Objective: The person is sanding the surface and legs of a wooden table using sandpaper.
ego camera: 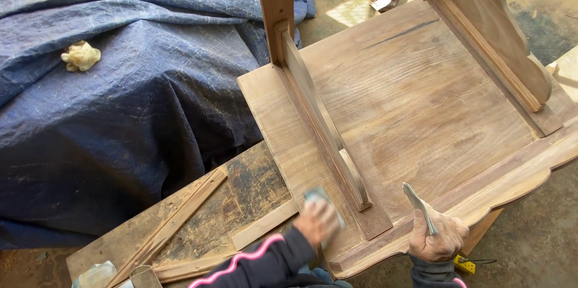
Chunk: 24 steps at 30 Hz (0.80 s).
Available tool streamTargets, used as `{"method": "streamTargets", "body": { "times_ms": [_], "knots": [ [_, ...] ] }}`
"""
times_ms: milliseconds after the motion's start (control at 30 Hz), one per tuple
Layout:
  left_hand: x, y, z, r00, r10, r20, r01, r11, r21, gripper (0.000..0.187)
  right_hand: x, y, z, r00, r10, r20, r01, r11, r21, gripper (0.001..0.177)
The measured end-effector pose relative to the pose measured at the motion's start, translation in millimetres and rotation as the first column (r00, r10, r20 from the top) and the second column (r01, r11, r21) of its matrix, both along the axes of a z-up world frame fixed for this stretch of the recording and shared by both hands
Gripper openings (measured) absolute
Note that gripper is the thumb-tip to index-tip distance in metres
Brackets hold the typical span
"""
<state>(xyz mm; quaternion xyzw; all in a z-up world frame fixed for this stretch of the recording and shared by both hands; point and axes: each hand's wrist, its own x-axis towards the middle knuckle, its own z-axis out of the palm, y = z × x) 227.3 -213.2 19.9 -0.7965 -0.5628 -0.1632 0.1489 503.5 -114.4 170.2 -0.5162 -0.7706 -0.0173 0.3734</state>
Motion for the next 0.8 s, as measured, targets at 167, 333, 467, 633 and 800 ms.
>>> {"method": "streamTargets", "body": {
  "times_ms": [167, 333, 467, 633, 800],
  "knots": [
    [-52.0, 11.3, 2.4, 0.966, -0.222, 0.134, 0.237, 0.966, -0.106, 0.046, -2.1, -0.3, 5.2, 1.0, -0.012, -0.002, 0.012, 1.0, -0.009, 0.016],
    [-105.3, 83.7, 14.3, 0.98, 0.181, 0.078, -0.176, 0.982, -0.067, 0.051, -4.0, -1.1, 1.1, 1.0, 0.0, 0.0, 0.0, 1.0, 0.008, 0.014],
    [-4.9, 34.5, -6.2, 0.999, 0.043, 0.025, -0.04, 0.995, -0.095, 0.055, 0.2, 1.2, -1.5, 1.0, -0.024, -0.003, 0.024, 1.0, -0.016, 0.014],
    [-7.6, 22.0, -41.3, 0.946, -0.287, 0.152, 0.293, 0.956, -0.022, 0.045, 0.9, 3.2, -2.8, 1.0, -0.03, -0.007, 0.03, 0.999, -0.022, 0.014],
    [-94.6, 102.8, -8.1, 0.98, 0.004, 0.2, 0.018, 0.994, -0.106, 0.055, -2.1, 1.4, -0.3, 1.0, -0.006, -0.007, 0.006, 1.0, -0.002, 0.015]
  ]
}}
